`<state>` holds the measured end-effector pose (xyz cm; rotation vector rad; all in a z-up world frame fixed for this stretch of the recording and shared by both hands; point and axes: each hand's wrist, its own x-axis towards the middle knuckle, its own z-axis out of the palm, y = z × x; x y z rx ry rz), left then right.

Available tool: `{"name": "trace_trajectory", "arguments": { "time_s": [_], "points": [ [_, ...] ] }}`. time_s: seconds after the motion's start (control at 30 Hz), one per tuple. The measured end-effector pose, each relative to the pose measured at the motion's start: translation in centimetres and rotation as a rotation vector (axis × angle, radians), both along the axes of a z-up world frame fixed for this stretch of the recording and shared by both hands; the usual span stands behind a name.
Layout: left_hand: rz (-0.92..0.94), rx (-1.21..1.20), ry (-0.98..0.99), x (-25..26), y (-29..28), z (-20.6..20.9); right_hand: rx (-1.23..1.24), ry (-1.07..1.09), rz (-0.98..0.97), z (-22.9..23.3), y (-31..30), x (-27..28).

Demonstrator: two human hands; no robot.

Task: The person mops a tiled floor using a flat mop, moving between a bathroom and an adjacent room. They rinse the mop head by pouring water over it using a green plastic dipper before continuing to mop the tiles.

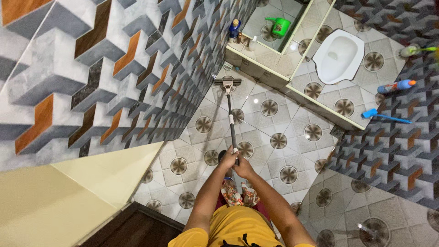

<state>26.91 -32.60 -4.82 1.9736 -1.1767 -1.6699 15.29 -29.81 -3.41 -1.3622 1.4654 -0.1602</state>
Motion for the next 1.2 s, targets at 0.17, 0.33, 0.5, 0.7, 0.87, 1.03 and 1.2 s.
{"name": "trace_trajectory", "arguments": {
  "time_s": [0.17, 0.33, 0.5, 0.7, 0.87, 1.03, 1.2],
  "points": [
    [0.267, -0.013, 0.282, -2.6, 4.4, 1.0, 0.112, -0.047, 0.057, 1.0, 3.5, -3.0],
    [0.340, -0.105, 0.322, -5.1, 9.9, 0.7, 0.119, -0.037, 0.164, 1.8, 8.3, -5.9],
    [0.219, 0.107, 0.222, -5.0, 16.5, 1.6, 0.036, -0.044, 0.229, 2.0, 14.7, -7.8],
    [0.361, 0.057, 0.442, -5.3, 23.7, 3.2, 0.278, -0.110, 0.176, 3.6, 21.0, -8.9],
    [0.348, 0.215, 0.381, -5.1, 27.1, 4.6, 0.172, -0.165, 0.236, 4.5, 23.1, -10.2],
    [0.397, 0.015, 0.362, -5.6, 25.8, 4.3, -0.020, -0.123, 0.223, 4.8, 22.4, -8.4],
    [0.270, -0.097, 0.099, -4.3, 23.6, 3.1, -0.048, 0.071, 0.296, 4.5, 21.1, -5.2]
  ]
}}
